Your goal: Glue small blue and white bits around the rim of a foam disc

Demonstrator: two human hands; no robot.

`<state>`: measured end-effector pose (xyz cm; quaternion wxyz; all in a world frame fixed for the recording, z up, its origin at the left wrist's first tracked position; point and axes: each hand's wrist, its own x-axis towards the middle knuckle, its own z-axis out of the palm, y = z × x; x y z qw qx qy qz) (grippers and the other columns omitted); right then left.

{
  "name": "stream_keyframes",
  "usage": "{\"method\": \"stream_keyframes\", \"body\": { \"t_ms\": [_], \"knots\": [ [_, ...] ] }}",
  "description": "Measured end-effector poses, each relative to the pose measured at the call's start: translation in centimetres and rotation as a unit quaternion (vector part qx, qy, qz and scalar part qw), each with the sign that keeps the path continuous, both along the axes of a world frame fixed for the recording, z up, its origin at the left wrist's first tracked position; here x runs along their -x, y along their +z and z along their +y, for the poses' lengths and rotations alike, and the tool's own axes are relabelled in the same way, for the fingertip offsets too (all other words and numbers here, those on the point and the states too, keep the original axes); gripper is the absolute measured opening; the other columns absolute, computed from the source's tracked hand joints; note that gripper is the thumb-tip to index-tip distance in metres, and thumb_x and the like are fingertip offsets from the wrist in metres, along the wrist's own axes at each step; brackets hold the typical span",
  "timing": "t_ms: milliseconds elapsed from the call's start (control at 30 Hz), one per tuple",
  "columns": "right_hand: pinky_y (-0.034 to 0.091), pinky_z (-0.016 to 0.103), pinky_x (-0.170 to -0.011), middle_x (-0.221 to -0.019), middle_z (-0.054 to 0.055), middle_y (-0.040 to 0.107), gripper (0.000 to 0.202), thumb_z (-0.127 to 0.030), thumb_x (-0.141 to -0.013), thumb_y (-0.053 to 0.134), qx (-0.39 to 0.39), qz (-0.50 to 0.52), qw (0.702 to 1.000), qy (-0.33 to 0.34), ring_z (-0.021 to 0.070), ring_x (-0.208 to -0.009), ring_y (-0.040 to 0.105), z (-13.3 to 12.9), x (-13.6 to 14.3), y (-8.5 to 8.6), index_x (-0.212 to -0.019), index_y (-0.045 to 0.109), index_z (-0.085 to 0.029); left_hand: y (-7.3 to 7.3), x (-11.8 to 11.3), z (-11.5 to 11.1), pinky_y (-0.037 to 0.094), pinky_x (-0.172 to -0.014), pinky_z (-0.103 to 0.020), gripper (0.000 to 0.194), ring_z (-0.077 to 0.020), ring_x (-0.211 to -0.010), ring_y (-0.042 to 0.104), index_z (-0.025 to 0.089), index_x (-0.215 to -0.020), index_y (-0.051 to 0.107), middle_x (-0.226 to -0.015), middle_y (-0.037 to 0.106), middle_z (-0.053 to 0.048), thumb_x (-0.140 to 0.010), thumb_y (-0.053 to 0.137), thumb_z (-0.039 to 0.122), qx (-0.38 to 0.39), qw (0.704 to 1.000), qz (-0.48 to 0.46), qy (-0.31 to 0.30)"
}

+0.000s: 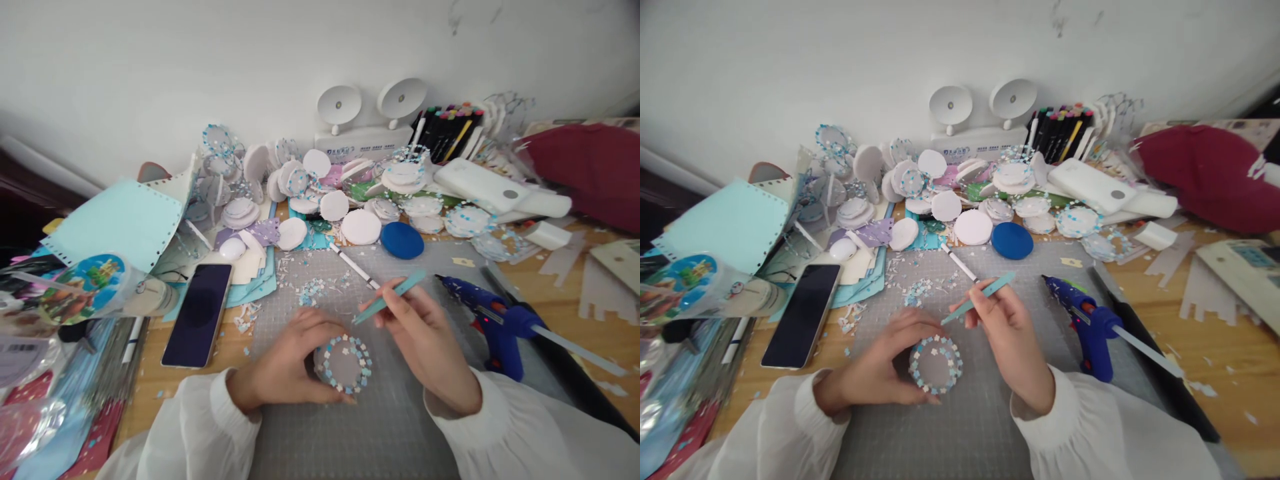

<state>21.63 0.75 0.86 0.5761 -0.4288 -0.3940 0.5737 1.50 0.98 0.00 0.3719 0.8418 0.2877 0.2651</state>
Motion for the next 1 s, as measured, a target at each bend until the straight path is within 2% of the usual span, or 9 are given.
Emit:
{"method": "stream_keyframes", "body": {
  "t_ms": [100,200,433,633,767,833,900,933,1000],
  "knots": [
    [0.049,0.023,-0.065,-0.083,0.0,0.068,0.012,-0.035,-0.085,0.064,0.0,0.051,0.998,-0.047,0.0116,-0.074,0.062,0.4,0.0,-0.1,-0.085,0.06,-0.024,0.2,0.0,-0.2,0.041,-0.094,-0.039,0.063,-0.0245,-0.103,0.057,0.021,-0.115,0.055,-0.11,0.064,-0.009,-0.064,0.077,0.049,0.012,1.0,0.01,-0.009],
    [0.05,0.024,-0.075,-0.089,0.0,0.069,0.01,-0.035,-0.084,0.065,-0.016,0.048,0.996,-0.067,0.0124,-0.088,0.063,0.9,0.0,-0.4,-0.085,0.061,-0.025,0.2,0.1,-0.4,0.042,-0.094,-0.037,0.064,-0.0244,-0.104,0.057,0.02,-0.117,0.055,-0.112,0.063,-0.009,-0.065,0.076,0.05,0.019,0.999,0.02,-0.02],
    [0.051,0.027,-0.081,-0.101,0.002,0.069,0.011,-0.031,-0.083,0.066,-0.09,-0.081,0.989,-0.083,0.0135,-0.09,0.064,1.7,-0.8,-1.7,-0.092,0.063,-0.025,0.2,0.2,-0.7,0.037,-0.1,-0.04,0.073,-0.0262,-0.106,0.057,0.021,-0.121,0.053,-0.116,0.062,-0.009,-0.06,0.079,0.052,0.004,0.999,0.035,-0.036],
    [0.053,0.03,-0.079,-0.09,0.005,0.071,0.007,-0.026,-0.082,0.067,-0.171,-0.247,0.953,-0.048,0.0178,-0.087,0.067,1.3,-3.7,-2.6,-0.087,0.065,-0.022,0.3,0.3,-0.8,0.031,-0.105,-0.047,0.083,-0.0295,-0.11,0.056,0.022,-0.128,0.045,-0.121,0.061,-0.011,-0.058,0.079,0.052,-0.006,0.999,0.042,-0.013],
    [0.054,0.029,-0.078,-0.088,0.004,0.072,0.006,-0.023,-0.081,0.068,-0.197,-0.293,0.934,-0.045,0.017,-0.084,0.068,0.7,-5.0,-2.4,-0.087,0.066,-0.022,0.5,0.5,-1.1,0.035,-0.1,-0.047,0.089,-0.0309,-0.108,0.054,0.022,-0.13,0.043,-0.12,0.06,-0.013,-0.055,0.081,0.053,0.002,1.0,-0.008,0.001],
    [0.054,0.029,-0.079,-0.09,0.004,0.072,0.006,-0.022,-0.081,0.068,-0.204,-0.286,0.934,-0.066,0.0169,-0.087,0.068,0.5,-4.6,-1.8,-0.086,0.065,-0.023,0.3,0.6,-1.2,0.04,-0.093,-0.04,0.067,-0.0273,-0.105,0.054,0.02,-0.12,0.05,-0.115,0.059,-0.013,-0.066,0.074,0.051,0.027,0.996,-0.071,0.051],
    [0.055,0.03,-0.079,-0.092,0.004,0.072,0.004,-0.023,-0.08,0.068,-0.21,-0.278,0.932,-0.098,0.0177,-0.089,0.068,0.3,-3.4,-1.1,-0.083,0.066,-0.022,-0.1,0.7,-1.2,0.043,-0.078,-0.03,0.03,-0.0182,-0.086,0.054,0.018,-0.093,0.055,-0.092,0.059,-0.006,-0.081,0.062,0.045,0.068,0.973,-0.151,0.163],
    [0.055,0.031,-0.079,-0.091,0.005,0.072,0.003,-0.023,-0.079,0.069,-0.21,-0.275,0.932,-0.111,0.0183,-0.088,0.068,0.3,-2.7,-0.8,-0.081,0.067,-0.022,-0.4,0.7,-1.1,0.041,-0.068,-0.025,0.025,-0.0137,-0.072,0.049,0.018,-0.078,0.05,-0.077,0.054,-0.002,-0.085,0.057,0.041,0.093,0.951,-0.19,0.227],
    [0.056,0.031,-0.074,-0.085,0.005,0.073,0.005,-0.025,-0.078,0.07,-0.194,-0.267,0.936,-0.12,0.0189,-0.082,0.069,0.5,-1.1,-0.5,-0.079,0.068,-0.022,-1.0,0.8,-0.7,0.03,-0.053,-0.022,0.041,-0.0087,-0.054,0.032,0.019,-0.061,0.033,-0.057,0.035,0.005,-0.088,0.054,0.04,0.146,0.901,-0.257,0.317]
  ]
}}
